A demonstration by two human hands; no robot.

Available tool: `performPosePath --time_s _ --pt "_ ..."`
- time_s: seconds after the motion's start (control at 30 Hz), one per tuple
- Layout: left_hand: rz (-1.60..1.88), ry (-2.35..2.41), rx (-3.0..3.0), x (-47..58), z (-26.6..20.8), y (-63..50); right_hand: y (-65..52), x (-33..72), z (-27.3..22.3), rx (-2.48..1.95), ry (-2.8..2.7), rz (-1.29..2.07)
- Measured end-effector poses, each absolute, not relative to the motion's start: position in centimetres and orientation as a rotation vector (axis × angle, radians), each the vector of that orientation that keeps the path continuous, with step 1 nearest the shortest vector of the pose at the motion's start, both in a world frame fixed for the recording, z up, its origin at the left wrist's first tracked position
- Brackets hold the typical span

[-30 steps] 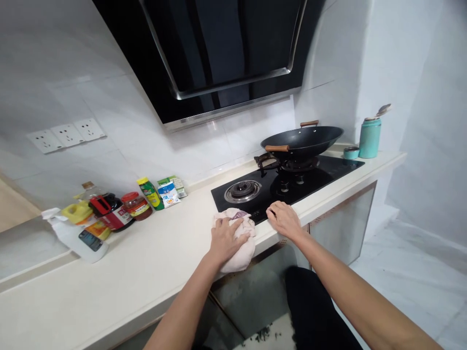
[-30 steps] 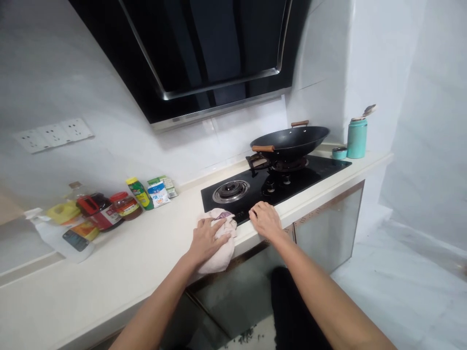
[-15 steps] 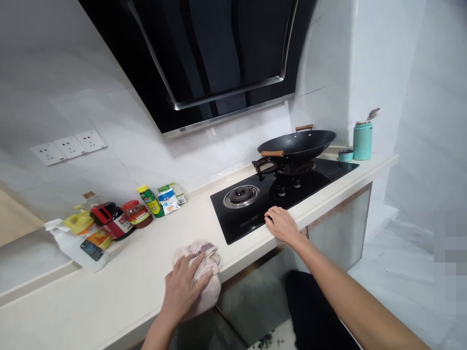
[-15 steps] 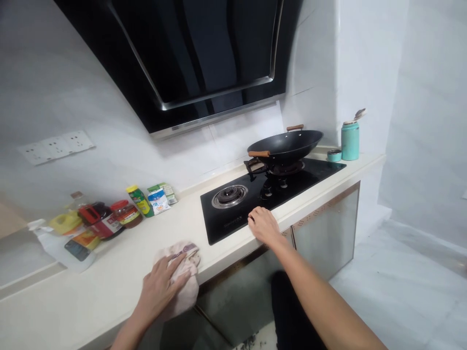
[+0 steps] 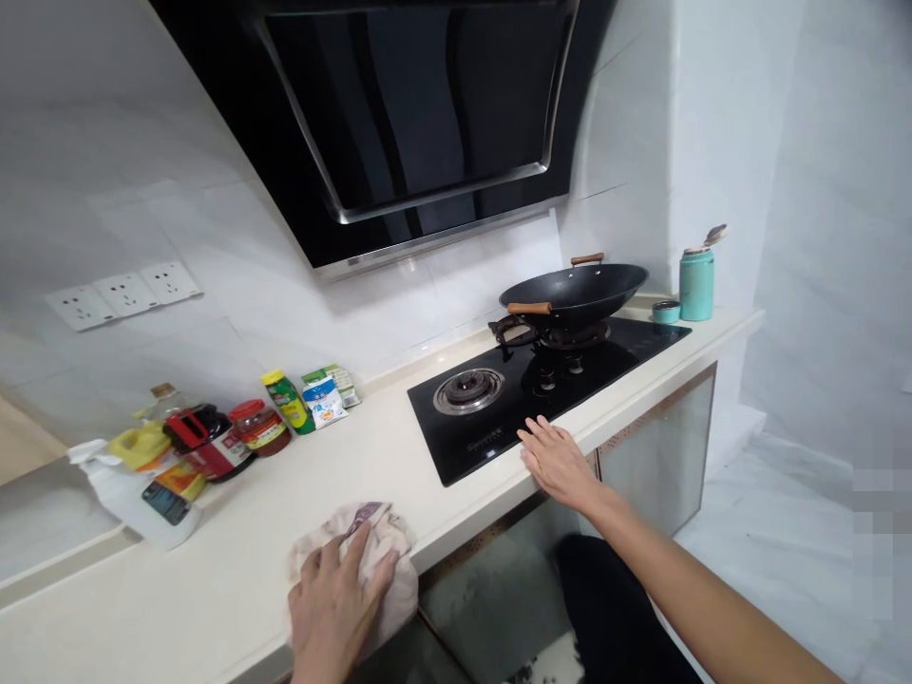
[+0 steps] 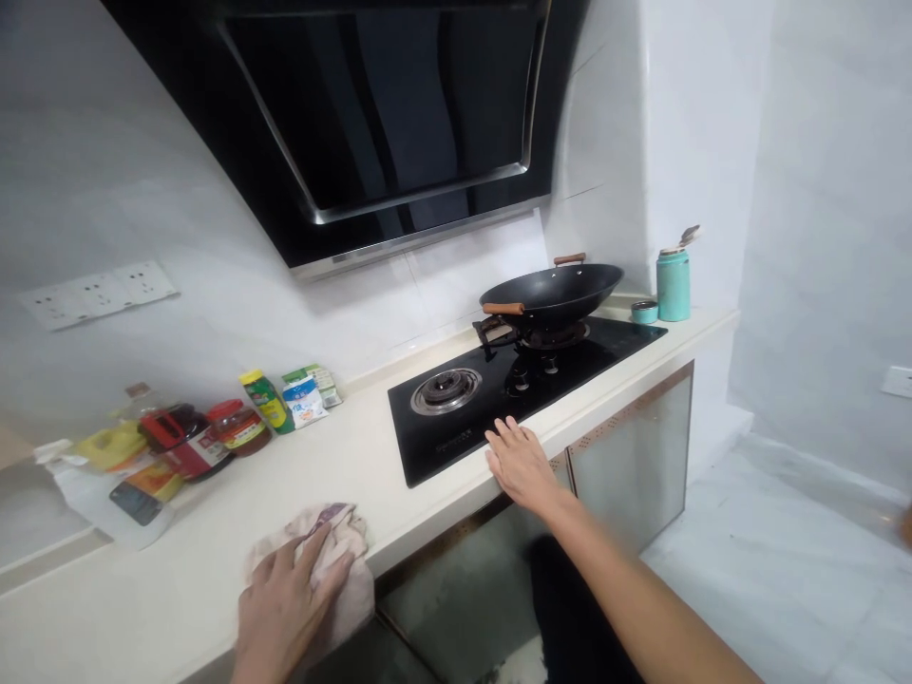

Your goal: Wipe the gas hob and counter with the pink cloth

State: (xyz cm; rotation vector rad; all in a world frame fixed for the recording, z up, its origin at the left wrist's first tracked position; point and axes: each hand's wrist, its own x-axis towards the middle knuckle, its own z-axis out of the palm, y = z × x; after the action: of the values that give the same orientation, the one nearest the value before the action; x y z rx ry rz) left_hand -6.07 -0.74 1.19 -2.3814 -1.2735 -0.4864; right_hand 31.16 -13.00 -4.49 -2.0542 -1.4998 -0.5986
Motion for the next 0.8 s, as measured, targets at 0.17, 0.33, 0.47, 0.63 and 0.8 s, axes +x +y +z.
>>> performPosePath --time_s 0.17,0.33,0.47,0.63,0.8 --pt "-0.48 -1.237 -2.395 -1.2 1.2 -3.3 -12.9 30.9 -4.7 -2.062 -1.467 -0.592" --pt "-0.561 -1.145 -2.535 5.0 1.1 -5.8 -13.0 30.6 -5.2 -2.07 -1.369 -0.634" --pt "-0.569 -1.147 -2.565 6.6 0.9 -6.3 -12.9 30.6 -5.8 -2.062 -1.372 -0.676" --pt "-0.555 -1.071 -2.603 2.7 0.4 -4.7 -12.7 30.8 -6.4 -2.051 -1.358 -0.748" --pt "-0.602 -1.235 -2.482 -4.7 0.1 -2.3 -13.0 30.9 -6.8 -2.019 -1.385 -0.767"
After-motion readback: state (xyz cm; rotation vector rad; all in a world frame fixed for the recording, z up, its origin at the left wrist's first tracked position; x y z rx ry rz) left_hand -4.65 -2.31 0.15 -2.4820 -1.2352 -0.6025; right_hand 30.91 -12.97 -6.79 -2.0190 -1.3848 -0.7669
